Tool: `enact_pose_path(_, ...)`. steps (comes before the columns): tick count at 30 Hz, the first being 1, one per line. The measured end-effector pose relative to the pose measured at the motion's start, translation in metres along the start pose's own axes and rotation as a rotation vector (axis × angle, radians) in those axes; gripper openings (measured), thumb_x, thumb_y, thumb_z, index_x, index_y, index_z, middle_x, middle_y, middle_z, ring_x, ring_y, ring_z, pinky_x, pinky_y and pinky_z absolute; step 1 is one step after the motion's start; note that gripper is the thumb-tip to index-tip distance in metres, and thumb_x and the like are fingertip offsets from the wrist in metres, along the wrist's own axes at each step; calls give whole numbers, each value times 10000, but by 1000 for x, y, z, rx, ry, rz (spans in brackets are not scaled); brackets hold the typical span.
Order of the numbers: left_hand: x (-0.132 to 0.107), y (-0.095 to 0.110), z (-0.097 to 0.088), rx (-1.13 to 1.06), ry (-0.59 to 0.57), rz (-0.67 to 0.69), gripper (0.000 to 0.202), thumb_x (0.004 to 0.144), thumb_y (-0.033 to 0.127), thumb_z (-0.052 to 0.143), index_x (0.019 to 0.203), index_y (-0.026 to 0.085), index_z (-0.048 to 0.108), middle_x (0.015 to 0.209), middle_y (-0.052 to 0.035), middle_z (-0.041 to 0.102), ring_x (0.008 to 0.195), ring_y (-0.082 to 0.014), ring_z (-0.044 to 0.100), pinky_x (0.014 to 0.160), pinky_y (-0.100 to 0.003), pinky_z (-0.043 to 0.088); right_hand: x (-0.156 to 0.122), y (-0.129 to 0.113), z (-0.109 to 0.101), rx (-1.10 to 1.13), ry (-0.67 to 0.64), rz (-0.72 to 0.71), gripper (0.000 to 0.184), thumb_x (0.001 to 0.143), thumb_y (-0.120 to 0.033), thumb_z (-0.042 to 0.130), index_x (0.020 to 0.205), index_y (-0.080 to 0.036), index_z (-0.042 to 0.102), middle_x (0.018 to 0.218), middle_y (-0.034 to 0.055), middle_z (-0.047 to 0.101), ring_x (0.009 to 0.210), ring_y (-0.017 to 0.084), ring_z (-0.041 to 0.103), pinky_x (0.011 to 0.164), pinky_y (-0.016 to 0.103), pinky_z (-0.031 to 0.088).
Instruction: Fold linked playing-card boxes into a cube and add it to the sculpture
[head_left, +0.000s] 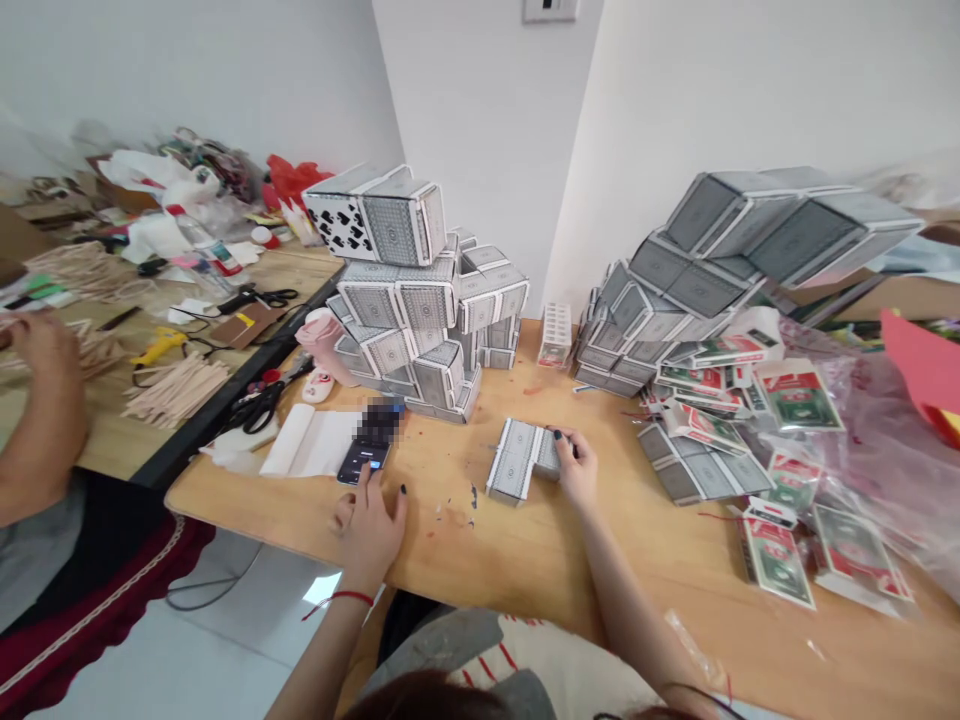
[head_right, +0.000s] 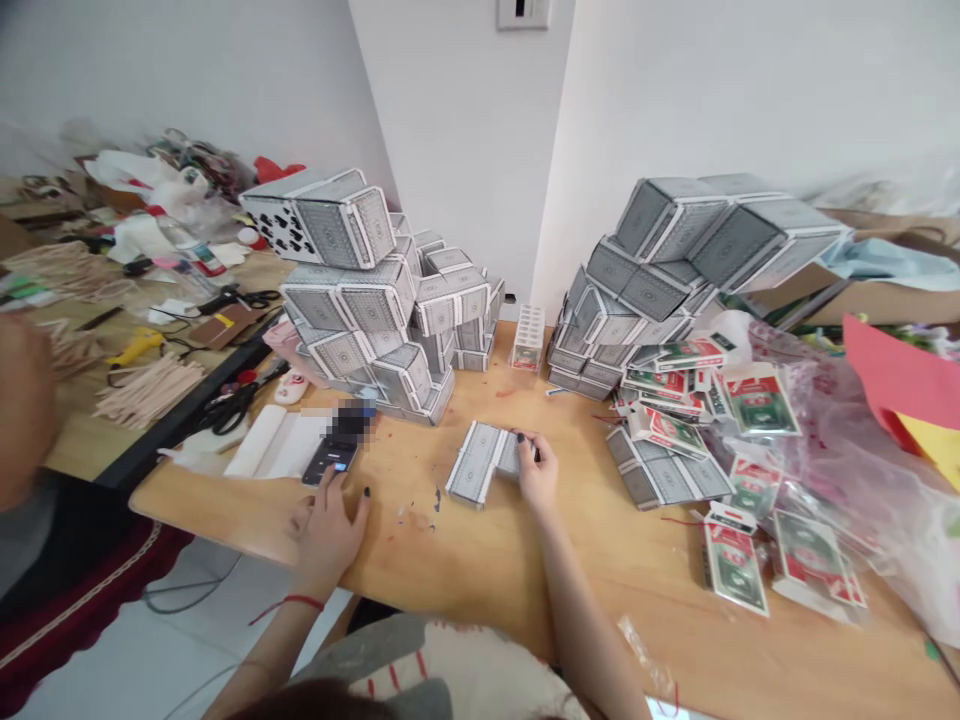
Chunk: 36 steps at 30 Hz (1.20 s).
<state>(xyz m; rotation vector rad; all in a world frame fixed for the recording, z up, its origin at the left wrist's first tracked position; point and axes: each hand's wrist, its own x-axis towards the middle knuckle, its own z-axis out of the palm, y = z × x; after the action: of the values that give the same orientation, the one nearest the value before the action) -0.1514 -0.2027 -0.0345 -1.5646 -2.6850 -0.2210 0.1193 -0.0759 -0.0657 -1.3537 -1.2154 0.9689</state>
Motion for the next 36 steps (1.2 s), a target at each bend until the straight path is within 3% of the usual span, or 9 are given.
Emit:
enact_pose_path(10,-2,-4,5,-14,31,13,486,854,363,422,1281,131,424,1354,-140,454,1087,-328,442,857,-466,359,-1,1,0,2,15,-11,338,787,-473,503,850,-170,639,859,57,664,803,198,576,736,305,427)
enact_pose_path(16,1,-3,6,11,44,30,468,861,371,404,1264,138,441,1394,-129,412,1075,-336,445,837,-478,364,-1,3,0,1,11,-12,334,785,-474,501,846,-176,639,864,59,671,802,201,580,731,308,433)
enact_pose_path(32,39,-1,4,72,121,134,504,847,405,425,1263,128,494,1360,-161,437,1088,-364,433,880,-538,339,-1,3,1,-12,10,-17,333,793,-469,485,850,-178,635,872,68,672,791,206,584,703,308,442)
enact_pose_path(36,42,2,3,89,111,120,511,839,417,430,1247,121,515,1350,-172,445,1080,-374,429,858,-556,351,-6,0,1,-189,83,-54,338,821,-449,438,847,-173,631,773,63,662,702,196,579,637,292,433)
